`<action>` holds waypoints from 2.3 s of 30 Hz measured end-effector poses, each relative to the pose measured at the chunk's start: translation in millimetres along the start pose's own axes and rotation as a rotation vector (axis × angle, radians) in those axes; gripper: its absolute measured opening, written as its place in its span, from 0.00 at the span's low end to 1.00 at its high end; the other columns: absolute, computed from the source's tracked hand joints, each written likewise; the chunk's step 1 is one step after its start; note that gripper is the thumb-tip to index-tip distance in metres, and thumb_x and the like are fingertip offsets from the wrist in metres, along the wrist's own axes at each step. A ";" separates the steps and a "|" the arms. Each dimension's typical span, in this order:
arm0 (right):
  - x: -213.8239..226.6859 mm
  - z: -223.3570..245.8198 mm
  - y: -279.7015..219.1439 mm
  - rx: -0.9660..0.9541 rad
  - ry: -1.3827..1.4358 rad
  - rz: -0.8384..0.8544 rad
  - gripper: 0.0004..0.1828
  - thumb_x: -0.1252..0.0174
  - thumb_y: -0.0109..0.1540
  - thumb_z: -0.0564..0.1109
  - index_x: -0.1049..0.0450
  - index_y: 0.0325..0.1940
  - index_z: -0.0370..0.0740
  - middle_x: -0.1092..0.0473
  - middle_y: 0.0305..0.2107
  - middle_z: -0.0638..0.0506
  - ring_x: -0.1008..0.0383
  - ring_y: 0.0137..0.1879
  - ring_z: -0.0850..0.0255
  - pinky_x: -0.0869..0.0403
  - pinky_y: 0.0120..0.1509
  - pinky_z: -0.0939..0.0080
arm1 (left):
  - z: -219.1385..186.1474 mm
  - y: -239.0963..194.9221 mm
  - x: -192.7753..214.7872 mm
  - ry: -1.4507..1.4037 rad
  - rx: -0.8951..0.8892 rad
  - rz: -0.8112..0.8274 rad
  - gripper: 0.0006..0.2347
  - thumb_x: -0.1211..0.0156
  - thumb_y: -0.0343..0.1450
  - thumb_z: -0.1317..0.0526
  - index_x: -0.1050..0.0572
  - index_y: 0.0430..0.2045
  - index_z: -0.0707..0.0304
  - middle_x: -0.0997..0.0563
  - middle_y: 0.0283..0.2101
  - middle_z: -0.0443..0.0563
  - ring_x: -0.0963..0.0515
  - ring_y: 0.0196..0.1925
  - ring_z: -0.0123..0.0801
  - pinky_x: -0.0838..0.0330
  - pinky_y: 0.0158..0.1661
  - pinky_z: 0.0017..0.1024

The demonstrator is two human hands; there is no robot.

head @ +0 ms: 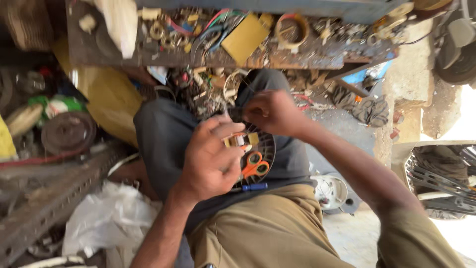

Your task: The person threads wires into the slots of a motor stator by hand and with a tool. They manipulate the wires and the stator core while seated in a workshop.

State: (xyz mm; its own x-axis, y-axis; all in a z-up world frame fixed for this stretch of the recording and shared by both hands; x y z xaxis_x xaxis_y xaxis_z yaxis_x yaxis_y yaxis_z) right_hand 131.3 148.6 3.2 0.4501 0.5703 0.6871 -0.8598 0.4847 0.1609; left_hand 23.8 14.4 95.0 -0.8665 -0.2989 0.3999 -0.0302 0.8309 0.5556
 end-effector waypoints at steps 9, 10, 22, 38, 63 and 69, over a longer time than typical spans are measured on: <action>-17.9 88.8 -34.5 0.298 -0.352 0.171 0.05 0.36 0.59 0.46 0.23 0.31 0.44 0.31 0.23 0.51 0.29 0.28 0.54 0.35 0.28 0.49 | 127.4 -1.9 -21.9 -0.126 0.452 0.399 0.04 0.31 0.66 0.63 0.17 0.29 0.63 0.18 0.34 0.51 0.18 0.38 0.38 0.26 0.40 0.34; -20.3 100.3 -51.5 0.319 -0.444 0.272 0.04 0.38 0.58 0.44 0.21 0.34 0.44 0.31 0.23 0.52 0.28 0.28 0.57 0.34 0.27 0.50 | 122.6 -10.5 -15.7 -0.213 0.503 0.419 0.04 0.32 0.67 0.63 0.17 0.30 0.62 0.17 0.35 0.50 0.18 0.39 0.37 0.25 0.41 0.34; 51.2 57.5 -28.6 0.173 -0.485 -0.155 0.06 0.33 0.62 0.38 0.21 0.43 0.39 0.34 0.23 0.50 0.32 0.25 0.57 0.35 0.28 0.54 | 10.6 -29.2 -4.4 0.115 0.088 -0.018 0.07 0.38 0.72 0.66 0.21 0.41 0.67 0.27 0.60 0.60 0.24 0.61 0.50 0.26 0.60 0.41; -15.6 111.9 -59.3 0.252 -0.312 0.276 0.11 0.35 0.51 0.40 0.24 0.36 0.39 0.29 0.29 0.49 0.27 0.33 0.55 0.29 0.35 0.51 | 120.7 -24.5 -11.9 -0.535 0.433 0.283 0.04 0.35 0.70 0.71 0.19 0.36 0.66 0.19 0.41 0.52 0.19 0.44 0.32 0.24 0.47 0.30; -62.3 -59.6 -22.1 -0.373 1.826 -0.145 0.05 0.51 0.76 0.43 0.32 0.49 0.40 0.27 0.43 0.49 0.37 0.29 0.71 0.42 0.25 0.77 | 13.8 -129.0 -51.7 0.441 0.087 0.612 0.12 0.45 0.69 0.67 0.22 0.44 0.71 0.24 0.40 0.55 0.24 0.39 0.40 0.28 0.41 0.36; -35.0 -6.0 -24.3 0.030 1.033 -0.014 0.25 0.35 0.62 0.56 0.28 0.56 0.38 0.32 0.43 0.51 0.42 0.38 0.67 0.40 0.41 0.69 | 14.7 -140.9 -60.4 0.462 0.083 0.623 0.10 0.44 0.71 0.66 0.22 0.44 0.71 0.25 0.38 0.52 0.25 0.37 0.37 0.28 0.39 0.34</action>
State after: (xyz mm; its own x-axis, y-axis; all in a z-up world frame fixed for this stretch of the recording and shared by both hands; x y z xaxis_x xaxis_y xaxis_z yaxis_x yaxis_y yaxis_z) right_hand 137.9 120.9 -29.0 0.4353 0.8631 -0.2560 -0.8524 0.4867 0.1914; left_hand 73.0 -77.7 -18.2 -0.4410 0.0848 0.8935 0.3411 0.9367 0.0795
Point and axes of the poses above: each hand's wrist, its own y-axis towards the middle knuckle, its own x-axis out of the back of the hand, z = x × y, the point moved 8 cm from there along y, towards the middle knuckle
